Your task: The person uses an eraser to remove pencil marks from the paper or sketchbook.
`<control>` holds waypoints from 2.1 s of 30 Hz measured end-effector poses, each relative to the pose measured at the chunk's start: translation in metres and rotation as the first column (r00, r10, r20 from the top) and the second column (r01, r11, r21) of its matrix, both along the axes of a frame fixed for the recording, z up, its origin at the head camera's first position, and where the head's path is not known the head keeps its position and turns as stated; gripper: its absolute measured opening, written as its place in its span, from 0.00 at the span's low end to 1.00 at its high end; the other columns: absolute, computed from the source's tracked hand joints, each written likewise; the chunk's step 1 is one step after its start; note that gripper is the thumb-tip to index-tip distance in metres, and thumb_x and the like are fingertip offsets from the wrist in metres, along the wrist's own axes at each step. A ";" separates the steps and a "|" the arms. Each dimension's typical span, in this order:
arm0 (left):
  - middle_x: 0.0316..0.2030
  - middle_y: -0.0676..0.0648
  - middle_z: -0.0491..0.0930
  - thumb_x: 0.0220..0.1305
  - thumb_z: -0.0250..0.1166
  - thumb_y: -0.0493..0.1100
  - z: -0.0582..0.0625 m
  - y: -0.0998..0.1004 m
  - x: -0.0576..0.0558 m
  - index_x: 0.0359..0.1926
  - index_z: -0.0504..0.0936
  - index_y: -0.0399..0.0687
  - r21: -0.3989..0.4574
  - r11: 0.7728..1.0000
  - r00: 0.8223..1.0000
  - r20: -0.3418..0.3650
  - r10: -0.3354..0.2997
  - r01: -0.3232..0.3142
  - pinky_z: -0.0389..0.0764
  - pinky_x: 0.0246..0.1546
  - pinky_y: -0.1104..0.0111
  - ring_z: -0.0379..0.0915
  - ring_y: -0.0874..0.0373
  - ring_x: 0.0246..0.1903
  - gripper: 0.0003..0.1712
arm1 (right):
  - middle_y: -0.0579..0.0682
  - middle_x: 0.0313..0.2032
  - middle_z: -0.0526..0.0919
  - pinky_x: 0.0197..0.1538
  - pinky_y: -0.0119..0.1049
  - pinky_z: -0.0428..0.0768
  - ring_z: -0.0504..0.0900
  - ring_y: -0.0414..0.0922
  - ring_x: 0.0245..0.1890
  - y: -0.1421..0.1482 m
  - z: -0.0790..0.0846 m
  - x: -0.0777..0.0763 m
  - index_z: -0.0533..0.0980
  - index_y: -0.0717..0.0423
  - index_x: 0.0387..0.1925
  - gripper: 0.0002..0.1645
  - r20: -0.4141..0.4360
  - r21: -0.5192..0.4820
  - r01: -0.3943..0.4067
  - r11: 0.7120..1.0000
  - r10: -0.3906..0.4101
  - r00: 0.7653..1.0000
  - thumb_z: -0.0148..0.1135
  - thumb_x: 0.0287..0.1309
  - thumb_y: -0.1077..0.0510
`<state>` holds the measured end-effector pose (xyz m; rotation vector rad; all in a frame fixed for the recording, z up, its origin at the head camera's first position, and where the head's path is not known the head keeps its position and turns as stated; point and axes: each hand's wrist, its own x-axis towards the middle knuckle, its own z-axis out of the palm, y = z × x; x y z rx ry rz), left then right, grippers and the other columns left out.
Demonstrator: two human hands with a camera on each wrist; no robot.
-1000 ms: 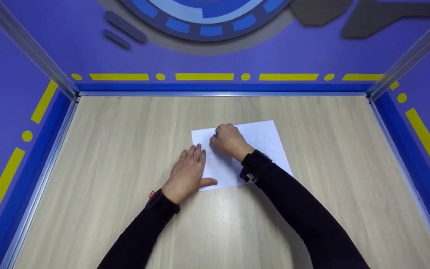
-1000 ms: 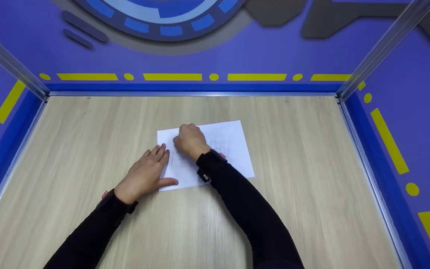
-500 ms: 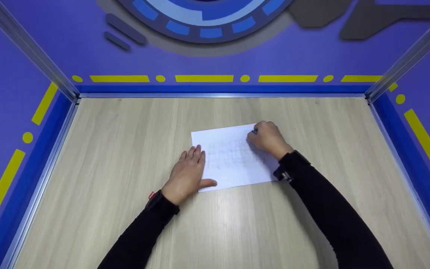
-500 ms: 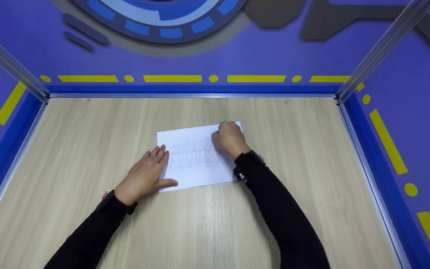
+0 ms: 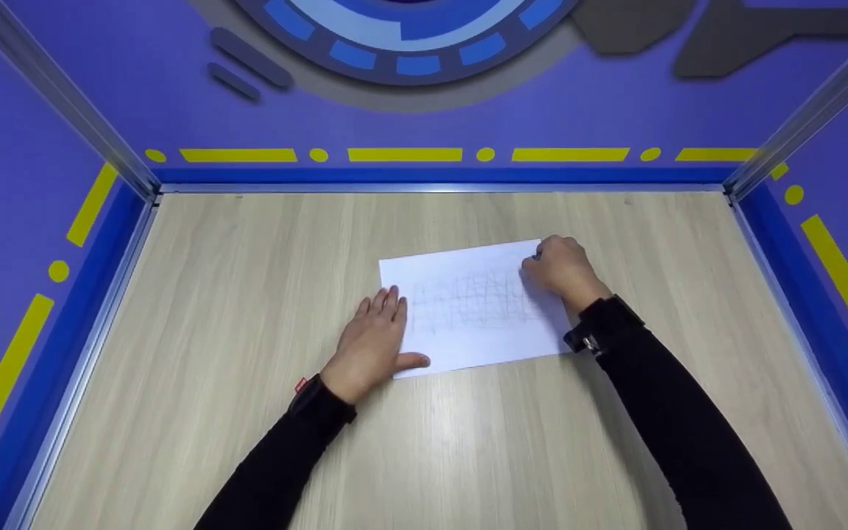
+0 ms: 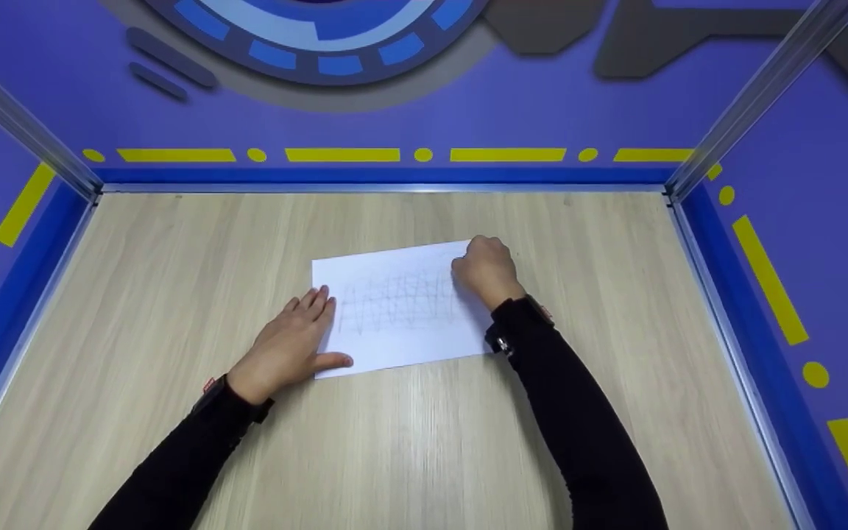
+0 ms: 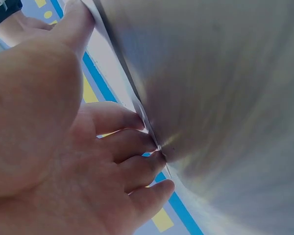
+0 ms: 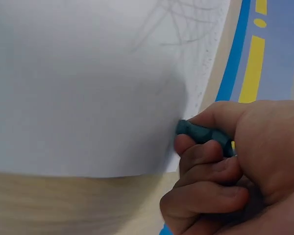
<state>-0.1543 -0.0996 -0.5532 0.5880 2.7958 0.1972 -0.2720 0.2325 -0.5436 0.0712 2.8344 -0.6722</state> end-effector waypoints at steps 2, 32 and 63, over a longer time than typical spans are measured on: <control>0.86 0.30 0.55 0.67 0.67 0.77 0.000 0.001 -0.001 0.85 0.60 0.30 0.002 1.000 1.000 0.008 -0.002 0.002 0.56 0.88 0.44 0.51 0.36 0.88 0.67 | 0.58 0.35 0.78 0.38 0.42 0.71 0.75 0.54 0.38 -0.003 0.002 0.002 0.73 0.57 0.24 0.18 0.004 0.008 0.003 1.000 -0.003 1.000 0.59 0.71 0.54; 0.85 0.30 0.58 0.65 0.71 0.76 -0.002 0.003 -0.003 0.84 0.62 0.30 0.019 1.000 1.000 -0.023 -0.005 0.005 0.58 0.88 0.43 0.54 0.36 0.87 0.67 | 0.61 0.43 0.91 0.58 0.54 0.85 0.86 0.56 0.48 -0.142 -0.022 -0.007 0.88 0.64 0.35 0.18 -0.110 -0.063 -0.269 0.961 0.261 0.959 0.61 0.69 0.54; 0.86 0.29 0.55 0.66 0.69 0.76 -0.001 0.001 0.000 0.85 0.60 0.30 0.004 1.000 1.000 0.013 0.006 -0.006 0.55 0.89 0.44 0.51 0.35 0.88 0.67 | 0.53 0.29 0.74 0.37 0.41 0.71 0.73 0.51 0.34 -0.041 -0.005 0.004 0.67 0.52 0.21 0.19 -0.093 -0.108 -0.075 0.991 0.065 0.994 0.58 0.69 0.55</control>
